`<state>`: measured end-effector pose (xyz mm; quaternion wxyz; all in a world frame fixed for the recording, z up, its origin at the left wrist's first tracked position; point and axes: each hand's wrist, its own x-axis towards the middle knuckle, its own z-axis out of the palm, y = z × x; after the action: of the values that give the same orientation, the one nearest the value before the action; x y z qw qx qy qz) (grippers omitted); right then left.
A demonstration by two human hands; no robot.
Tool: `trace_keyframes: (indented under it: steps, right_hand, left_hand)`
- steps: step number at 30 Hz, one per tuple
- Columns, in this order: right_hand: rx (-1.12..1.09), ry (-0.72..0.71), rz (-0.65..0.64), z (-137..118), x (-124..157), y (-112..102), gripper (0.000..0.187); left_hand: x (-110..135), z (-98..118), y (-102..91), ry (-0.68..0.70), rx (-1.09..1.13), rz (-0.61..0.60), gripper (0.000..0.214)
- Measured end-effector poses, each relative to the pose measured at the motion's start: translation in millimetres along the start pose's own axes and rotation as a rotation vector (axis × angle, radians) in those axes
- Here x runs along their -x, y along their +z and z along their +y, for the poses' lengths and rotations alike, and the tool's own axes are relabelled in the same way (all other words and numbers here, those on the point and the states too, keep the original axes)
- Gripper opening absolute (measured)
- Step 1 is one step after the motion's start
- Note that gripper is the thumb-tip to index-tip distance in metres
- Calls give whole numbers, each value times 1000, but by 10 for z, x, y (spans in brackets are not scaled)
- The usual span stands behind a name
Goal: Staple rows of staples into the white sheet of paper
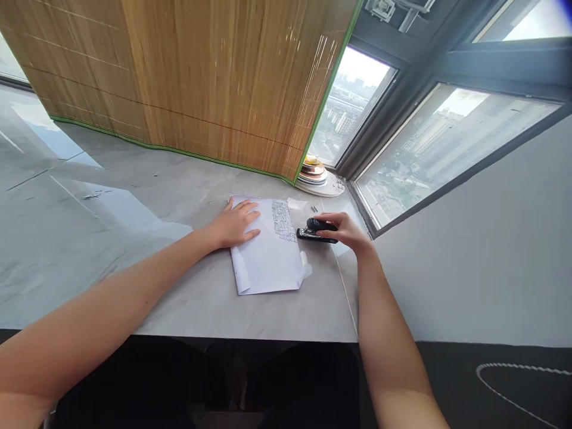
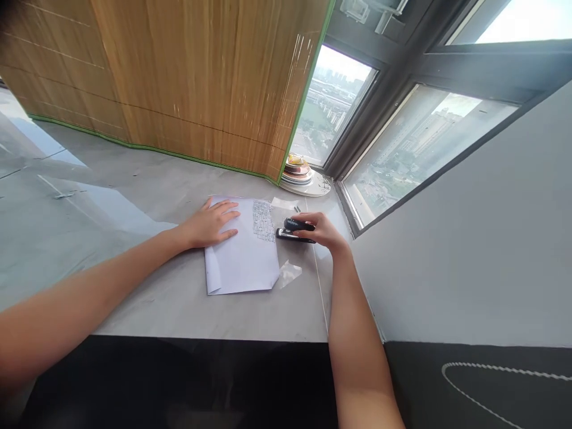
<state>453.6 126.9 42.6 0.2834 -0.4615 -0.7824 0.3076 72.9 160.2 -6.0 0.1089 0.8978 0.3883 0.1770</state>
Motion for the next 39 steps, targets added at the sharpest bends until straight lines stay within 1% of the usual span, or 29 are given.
trace_keyframes:
  steps: [2, 4, 5, 7, 11, 16, 18, 21, 25, 29, 34, 39]
  right_hand:
    - [75, -37, -99, -116, -14, 15, 41]
    - [114, -64, -163, -195, -28, 15, 39]
    - [118, -75, -182, -217, -32, 11, 39]
    - [117, -95, -216, -240, -34, -1, 37]
    - [135, -113, -252, -283, -36, 12, 34]
    - [114, -136, -310, -379, -52, 65, 37]
    - [110, -137, -354, -402, -52, 54, 38]
    - [99, -112, -417, -416, -42, 9, 38]
    - [120, -68, -402, -424, -30, -34, 39]
    - [163, -47, -386, -429, -27, -47, 38]
    - [175, -38, -387, -448, -30, -34, 38]
    - [164, -39, -404, -514, -40, 8, 38]
  left_hand:
    - [18, 138, 23, 116, 76, -11, 49]
    - [38, 279, 51, 224, 154, -78, 47]
    - [48, 336, 63, 250, 174, -115, 48]
    - [65, 407, 76, 244, 178, -161, 50]
    - [87, 439, 62, 215, 197, -163, 51]
    - [122, 494, 15, 312, 308, -106, 50]
    - [132, 531, -18, 320, 256, -140, 55]
    - [144, 580, -80, 328, 103, -242, 62]
    - [157, 616, -137, 353, 2, -297, 63]
    - [169, 633, -140, 357, 2, -305, 62]
    - [178, 671, -95, 367, 17, -308, 60]
    - [174, 701, -71, 362, 7, -331, 71]
